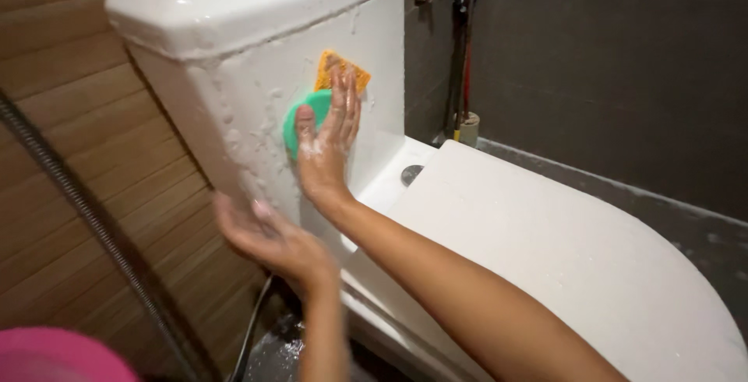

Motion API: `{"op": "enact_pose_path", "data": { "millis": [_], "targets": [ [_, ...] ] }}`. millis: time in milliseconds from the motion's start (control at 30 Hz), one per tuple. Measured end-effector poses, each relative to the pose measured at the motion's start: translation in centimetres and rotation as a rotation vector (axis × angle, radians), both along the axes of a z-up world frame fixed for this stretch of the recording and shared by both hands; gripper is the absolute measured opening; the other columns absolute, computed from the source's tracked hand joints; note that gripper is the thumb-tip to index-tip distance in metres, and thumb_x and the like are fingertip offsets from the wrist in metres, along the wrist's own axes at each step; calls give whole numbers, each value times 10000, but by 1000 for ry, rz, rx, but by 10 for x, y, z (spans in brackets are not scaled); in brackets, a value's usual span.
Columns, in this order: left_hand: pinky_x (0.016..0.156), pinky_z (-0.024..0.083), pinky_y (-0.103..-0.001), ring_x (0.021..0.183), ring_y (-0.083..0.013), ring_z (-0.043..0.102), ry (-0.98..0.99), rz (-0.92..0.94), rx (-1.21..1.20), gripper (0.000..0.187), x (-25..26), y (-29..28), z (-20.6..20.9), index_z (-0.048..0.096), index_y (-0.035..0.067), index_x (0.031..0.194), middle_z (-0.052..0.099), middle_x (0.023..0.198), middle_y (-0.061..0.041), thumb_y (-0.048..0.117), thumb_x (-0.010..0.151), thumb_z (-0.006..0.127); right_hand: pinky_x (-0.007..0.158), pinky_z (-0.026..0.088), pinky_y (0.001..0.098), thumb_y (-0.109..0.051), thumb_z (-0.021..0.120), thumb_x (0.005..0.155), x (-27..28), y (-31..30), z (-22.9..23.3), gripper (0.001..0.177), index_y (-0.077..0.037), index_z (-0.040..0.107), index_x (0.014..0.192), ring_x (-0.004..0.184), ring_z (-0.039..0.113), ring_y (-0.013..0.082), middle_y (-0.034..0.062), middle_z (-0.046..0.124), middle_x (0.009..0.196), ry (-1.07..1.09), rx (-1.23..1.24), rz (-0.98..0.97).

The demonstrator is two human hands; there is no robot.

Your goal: The person scrubs the tiled bathroom walls and the toilet using a sponge and soapy water from a pink basin. They repeatedly dip the sponge into the basin to reload soap and scrub different sections of the wall and the toilet tank and seat.

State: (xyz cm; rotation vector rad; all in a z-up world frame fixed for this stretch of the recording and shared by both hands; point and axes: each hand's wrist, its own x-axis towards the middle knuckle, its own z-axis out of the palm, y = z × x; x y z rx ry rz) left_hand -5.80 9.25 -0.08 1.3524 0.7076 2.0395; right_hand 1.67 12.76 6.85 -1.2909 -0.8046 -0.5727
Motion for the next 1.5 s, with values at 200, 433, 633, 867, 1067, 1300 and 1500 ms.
{"op": "enact_pose_path", "data": {
  "millis": [200,433,633,867,1067,1300,1500],
  "targets": [
    [1386,57,-596,1672,-367,55,539,404,38,775,11,51,27,117,91,1708,113,1794,-132,592,1123,203,1093,471,462,-568,297,1023,138,33,-37,675,-246,266,1615,1351,520,291,67,365,1623,581,20,202],
    [1354,92,-631,1670,-392,104,535,437,148,771,15,64,16,175,115,1689,114,1774,-140,625,1112,183,1110,438,503,-256,301,996,214,46,-132,590,-251,309,1587,1356,519,313,141,497,1506,1053,-222,322],
    [1350,96,-610,1665,-402,88,556,348,205,740,-1,57,30,139,121,1699,71,1775,-150,558,1127,310,1213,300,418,-387,333,1031,10,45,-131,687,-372,20,1643,1493,320,304,78,181,1693,1231,-17,433],
    [1324,9,-564,1646,-352,29,631,62,55,727,-23,49,8,109,119,1690,69,1774,-134,282,1093,492,1222,257,431,-342,373,1047,13,-1,-96,623,-214,157,1618,1517,278,302,108,206,1693,1045,103,378],
    [1299,33,-403,1632,-274,51,138,-246,-268,690,-59,62,-70,180,68,1643,82,1754,-109,393,1090,436,1230,221,441,-304,407,1061,4,-5,-23,596,-79,275,1597,1538,242,300,135,228,1694,381,136,233],
    [1257,91,-383,1591,-232,147,-174,-407,-498,746,-61,53,-108,208,99,1624,145,1733,-60,488,1029,434,1078,363,554,-204,305,1169,-9,-15,18,504,-70,225,1648,1325,413,456,344,278,1569,-750,-979,-75],
    [1236,166,-400,1558,-218,214,-314,-439,-660,683,-71,45,-80,268,166,1610,201,1713,-26,478,1015,394,942,505,413,-301,551,967,-63,-11,-77,380,38,664,1096,1201,612,333,295,642,1352,-1642,-913,-125]
  ]
}}
